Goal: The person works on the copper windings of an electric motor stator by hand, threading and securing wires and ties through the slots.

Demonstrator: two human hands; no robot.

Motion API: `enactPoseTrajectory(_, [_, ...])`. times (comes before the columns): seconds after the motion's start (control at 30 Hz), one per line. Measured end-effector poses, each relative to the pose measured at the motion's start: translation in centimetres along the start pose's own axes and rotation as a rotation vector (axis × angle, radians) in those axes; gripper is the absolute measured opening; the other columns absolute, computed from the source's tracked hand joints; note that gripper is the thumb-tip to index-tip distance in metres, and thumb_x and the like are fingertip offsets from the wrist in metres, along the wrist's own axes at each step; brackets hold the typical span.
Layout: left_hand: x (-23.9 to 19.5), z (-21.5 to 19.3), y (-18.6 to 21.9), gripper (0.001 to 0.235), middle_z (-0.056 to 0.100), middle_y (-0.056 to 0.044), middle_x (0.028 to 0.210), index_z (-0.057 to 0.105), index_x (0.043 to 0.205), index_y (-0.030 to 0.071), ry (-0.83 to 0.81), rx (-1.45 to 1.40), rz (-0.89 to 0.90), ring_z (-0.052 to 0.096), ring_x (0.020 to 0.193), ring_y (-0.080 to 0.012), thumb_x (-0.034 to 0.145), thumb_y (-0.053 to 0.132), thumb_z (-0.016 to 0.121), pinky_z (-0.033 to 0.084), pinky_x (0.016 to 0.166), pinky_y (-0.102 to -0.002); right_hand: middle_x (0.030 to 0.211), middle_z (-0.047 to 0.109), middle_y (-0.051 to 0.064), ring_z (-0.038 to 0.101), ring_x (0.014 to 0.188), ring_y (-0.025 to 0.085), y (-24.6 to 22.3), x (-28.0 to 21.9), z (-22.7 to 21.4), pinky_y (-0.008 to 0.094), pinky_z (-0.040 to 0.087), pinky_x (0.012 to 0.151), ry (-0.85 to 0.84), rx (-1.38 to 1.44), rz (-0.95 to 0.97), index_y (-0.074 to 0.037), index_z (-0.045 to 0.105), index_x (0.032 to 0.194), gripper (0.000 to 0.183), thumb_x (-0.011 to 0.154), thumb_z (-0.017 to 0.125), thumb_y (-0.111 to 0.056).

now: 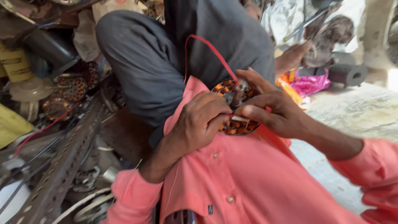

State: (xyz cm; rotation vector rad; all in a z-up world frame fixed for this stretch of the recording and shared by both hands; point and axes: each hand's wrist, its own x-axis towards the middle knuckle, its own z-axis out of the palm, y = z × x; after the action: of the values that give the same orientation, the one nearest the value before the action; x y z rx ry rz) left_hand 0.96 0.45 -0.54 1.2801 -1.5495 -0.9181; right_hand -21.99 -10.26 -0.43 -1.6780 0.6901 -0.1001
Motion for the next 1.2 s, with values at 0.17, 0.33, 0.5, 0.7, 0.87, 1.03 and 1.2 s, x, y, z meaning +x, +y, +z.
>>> enactPoseTrajectory(0.17, [0.1,0.5,0.5,0.026,0.069,-0.011,0.107,0.069,0.109,0.005,-0.067,-0.015,0.067,0.065,0.099,-0.0307,0.084,0.003,0.077,0.053,0.088,-0.042,0.170,0.030,0.022,0.025,0.163,0.032,1.7,-3.2,0.4,0.046,0.027,0.129,0.146,0.127,-0.082,-0.008,0.078,0.107,0.017,0.090,0.078,-0.012])
enactPoseTrajectory(0.33, [0.8,1.6,1.0,0.018,0.065,-0.004,0.090,0.072,0.100,0.012,-0.164,0.107,0.060,0.062,0.093,-0.0275,0.085,0.005,0.079,0.051,0.086,-0.042,0.169,0.032,0.020,0.034,0.160,0.031,1.9,-3.7,1.9,0.045,0.032,0.128,0.258,0.052,-0.078,-0.010,0.078,0.099,0.017,0.083,0.081,-0.011])
enactPoseTrajectory(0.5, [0.8,1.5,1.2,0.022,0.065,-0.005,0.097,0.072,0.102,0.010,-0.121,0.074,0.066,0.060,0.096,-0.0285,0.081,0.008,0.077,0.051,0.088,-0.041,0.164,0.037,0.021,0.031,0.160,0.036,1.0,-4.3,2.6,0.047,0.033,0.129,0.353,-0.080,-0.196,-0.010,0.077,0.097,0.016,0.082,0.084,-0.012])
enactPoseTrajectory(0.7, [0.8,2.0,1.1,0.009,0.063,-0.002,0.093,0.073,0.095,0.014,-0.225,0.197,0.066,0.058,0.097,-0.0261,0.088,0.016,0.076,0.046,0.087,-0.043,0.160,0.040,0.023,0.032,0.157,0.041,0.3,-4.6,3.0,0.049,0.036,0.126,0.416,-0.255,-0.222,-0.010,0.079,0.099,0.022,0.078,0.086,-0.013])
enactPoseTrajectory(0.87, [0.8,2.3,1.4,0.009,0.063,-0.006,0.100,0.070,0.096,0.011,-0.200,0.243,0.076,0.058,0.101,-0.0272,0.089,0.014,0.074,0.042,0.089,-0.045,0.161,0.040,0.022,0.037,0.156,0.041,0.1,-4.5,3.3,0.045,0.043,0.119,0.422,-0.225,-0.136,-0.014,0.079,0.098,0.022,0.078,0.087,-0.013])
enactPoseTrajectory(1.03, [0.1,2.0,0.9,0.014,0.064,-0.003,0.096,0.071,0.098,0.012,-0.179,0.140,0.008,0.059,0.098,-0.0264,0.086,0.016,0.077,0.042,0.087,-0.043,0.163,0.038,0.021,0.039,0.155,0.039,0.2,-4.5,3.5,0.045,0.043,0.119,0.416,-0.166,-0.097,-0.012,0.078,0.097,0.021,0.078,0.086,-0.013])
enactPoseTrajectory(1.2, [-0.3,1.6,0.5,0.015,0.065,-0.003,0.100,0.070,0.100,0.012,-0.108,0.082,0.051,0.060,0.101,-0.0262,0.087,0.011,0.075,0.043,0.091,-0.041,0.164,0.036,0.021,0.048,0.149,0.035,0.5,-4.5,3.7,0.045,0.046,0.118,0.394,-0.148,-0.090,-0.010,0.078,0.097,0.019,0.080,0.086,-0.013])
